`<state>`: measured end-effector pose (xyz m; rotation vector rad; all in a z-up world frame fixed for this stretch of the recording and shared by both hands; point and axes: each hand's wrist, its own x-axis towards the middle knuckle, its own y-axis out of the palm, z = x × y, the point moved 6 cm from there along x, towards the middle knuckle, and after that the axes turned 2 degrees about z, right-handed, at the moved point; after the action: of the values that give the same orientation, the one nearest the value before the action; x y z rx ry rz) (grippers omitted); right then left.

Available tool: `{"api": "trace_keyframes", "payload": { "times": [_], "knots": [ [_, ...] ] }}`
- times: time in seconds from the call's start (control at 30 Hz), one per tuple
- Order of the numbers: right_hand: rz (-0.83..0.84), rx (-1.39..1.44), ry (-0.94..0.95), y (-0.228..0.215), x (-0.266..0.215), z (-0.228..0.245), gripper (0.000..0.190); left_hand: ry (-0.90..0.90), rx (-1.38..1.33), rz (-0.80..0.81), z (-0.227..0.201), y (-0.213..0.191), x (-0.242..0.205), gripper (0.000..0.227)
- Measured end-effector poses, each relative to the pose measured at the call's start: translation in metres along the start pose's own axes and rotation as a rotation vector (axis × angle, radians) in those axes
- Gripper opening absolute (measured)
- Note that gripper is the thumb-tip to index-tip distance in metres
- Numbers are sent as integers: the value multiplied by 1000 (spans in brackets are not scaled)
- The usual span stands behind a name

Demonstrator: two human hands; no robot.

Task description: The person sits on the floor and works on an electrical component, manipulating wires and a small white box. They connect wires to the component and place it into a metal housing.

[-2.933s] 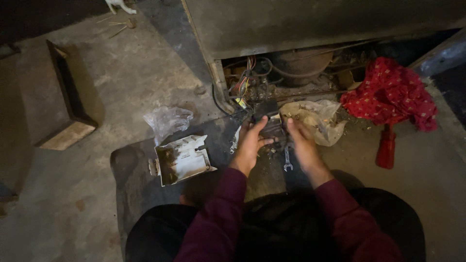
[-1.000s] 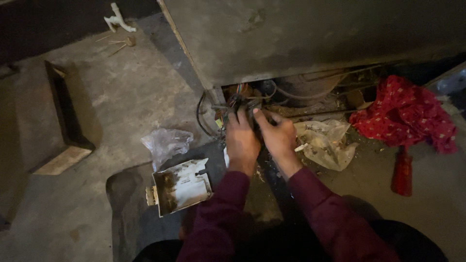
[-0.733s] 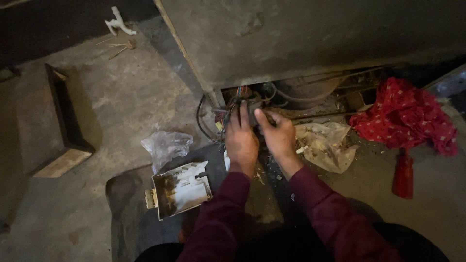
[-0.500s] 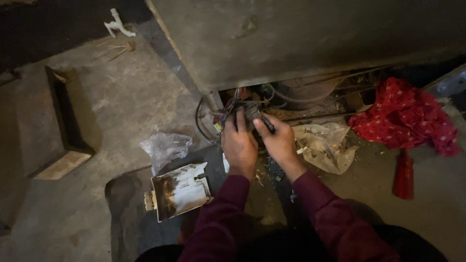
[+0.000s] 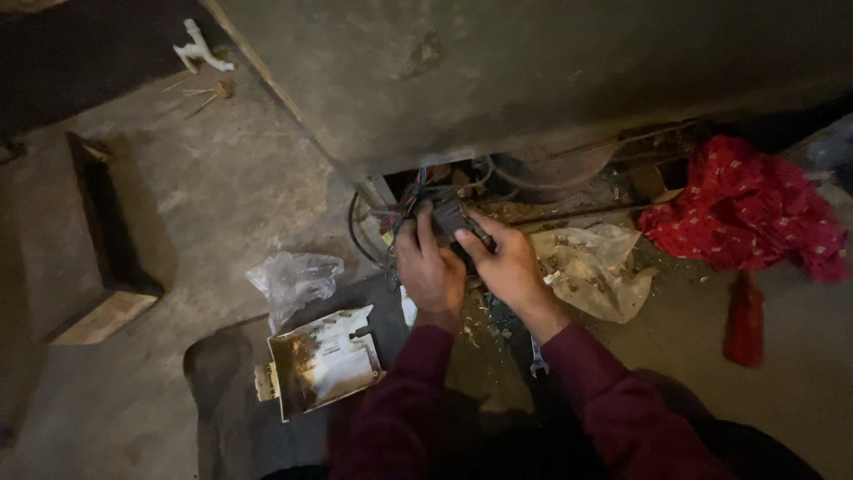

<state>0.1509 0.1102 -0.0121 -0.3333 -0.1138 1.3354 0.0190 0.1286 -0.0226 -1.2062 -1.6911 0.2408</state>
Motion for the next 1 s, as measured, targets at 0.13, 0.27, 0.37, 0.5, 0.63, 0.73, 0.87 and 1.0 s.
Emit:
{"api": "trace_keyframes", "payload": {
  "times": [0.13, 0.27, 0.37, 0.5, 0.63, 0.73, 0.87, 1.0],
  "knots": [
    [-27, 58, -130, 1, 2, 7, 45, -24, -27, -16, 2, 2, 2, 66],
    [3, -18, -102, 2, 4, -7, 47, -71, -55, 2, 2, 2, -3, 68],
    [12, -29, -214, 0, 3, -4, 51, -53, -1, -26, -2, -2, 1, 65],
    [-4, 43, -156, 7, -11, -19, 53, -55, 1, 7, 4, -3, -6, 60],
    [-85, 92, -221, 7, -11, -19, 49, 7, -15, 13, 3, -2, 2, 62],
    [-32, 94, -91, 12, -12, -33, 47, 87, 46, -13, 0, -4, 0, 62],
    [-49, 76, -197, 15, -10, -28, 51, 60, 75, 71, 9, 0, 2, 60],
    [-4, 70, -200, 21, -10, -30, 57, 91, 92, 38, 15, 0, 3, 54]
  ]
}}
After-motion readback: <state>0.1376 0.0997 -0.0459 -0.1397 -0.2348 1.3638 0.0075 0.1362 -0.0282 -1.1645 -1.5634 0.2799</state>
